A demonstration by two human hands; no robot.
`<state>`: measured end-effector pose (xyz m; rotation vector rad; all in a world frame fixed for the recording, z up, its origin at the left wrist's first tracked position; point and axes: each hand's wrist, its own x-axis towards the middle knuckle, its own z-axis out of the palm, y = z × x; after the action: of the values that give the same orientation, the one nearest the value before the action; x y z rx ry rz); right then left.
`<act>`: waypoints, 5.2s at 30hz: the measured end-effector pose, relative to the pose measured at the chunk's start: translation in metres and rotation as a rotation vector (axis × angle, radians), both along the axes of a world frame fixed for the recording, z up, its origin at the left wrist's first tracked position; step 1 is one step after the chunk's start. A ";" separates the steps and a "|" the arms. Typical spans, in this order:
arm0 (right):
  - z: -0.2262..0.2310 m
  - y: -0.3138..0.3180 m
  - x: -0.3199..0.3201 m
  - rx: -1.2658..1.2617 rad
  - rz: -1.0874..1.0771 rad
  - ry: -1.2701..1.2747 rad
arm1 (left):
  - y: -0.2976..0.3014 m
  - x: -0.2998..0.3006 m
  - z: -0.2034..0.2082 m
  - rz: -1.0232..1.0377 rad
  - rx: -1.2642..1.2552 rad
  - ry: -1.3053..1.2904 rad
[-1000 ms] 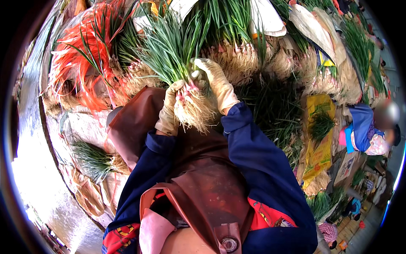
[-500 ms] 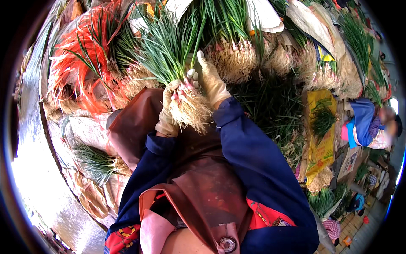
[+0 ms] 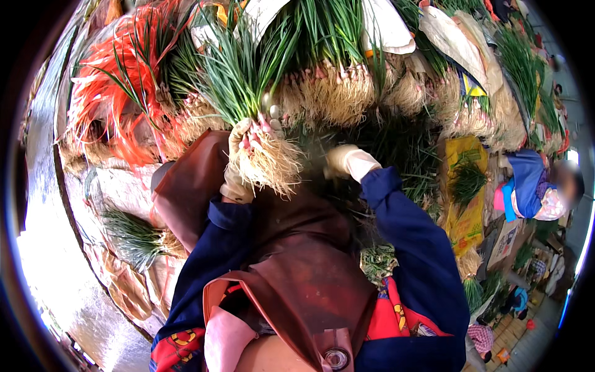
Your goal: The person sorts scallions by hand, stripping away the outer layers and aligning the roots before gathering them into bundles.
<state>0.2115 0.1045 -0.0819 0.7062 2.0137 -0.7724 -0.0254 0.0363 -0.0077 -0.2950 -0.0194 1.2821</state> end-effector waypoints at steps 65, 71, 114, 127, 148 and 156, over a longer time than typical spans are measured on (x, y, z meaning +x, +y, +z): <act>0.062 0.009 -0.041 -0.301 -1.238 1.243 | 0.023 0.006 -0.045 -0.027 0.274 0.461; 0.076 0.002 -0.046 0.132 -0.992 1.152 | 0.023 0.020 -0.032 -0.012 0.083 0.431; 0.054 0.060 -0.037 0.701 -0.947 0.549 | 0.001 0.009 -0.004 -0.010 0.033 0.165; 0.051 0.122 -0.086 0.696 -0.767 -0.068 | 0.002 -0.011 0.037 0.298 0.189 0.297; 0.070 0.003 -0.063 0.583 -0.584 0.852 | 0.020 -0.012 -0.072 -0.179 0.332 0.457; 0.059 -0.018 -0.049 0.332 -0.926 0.843 | 0.016 0.003 -0.044 -0.102 0.272 0.546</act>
<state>0.1621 0.0870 -0.0233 1.8049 2.5638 -1.4489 -0.0219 0.0519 -0.0520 0.2889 0.2808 1.2067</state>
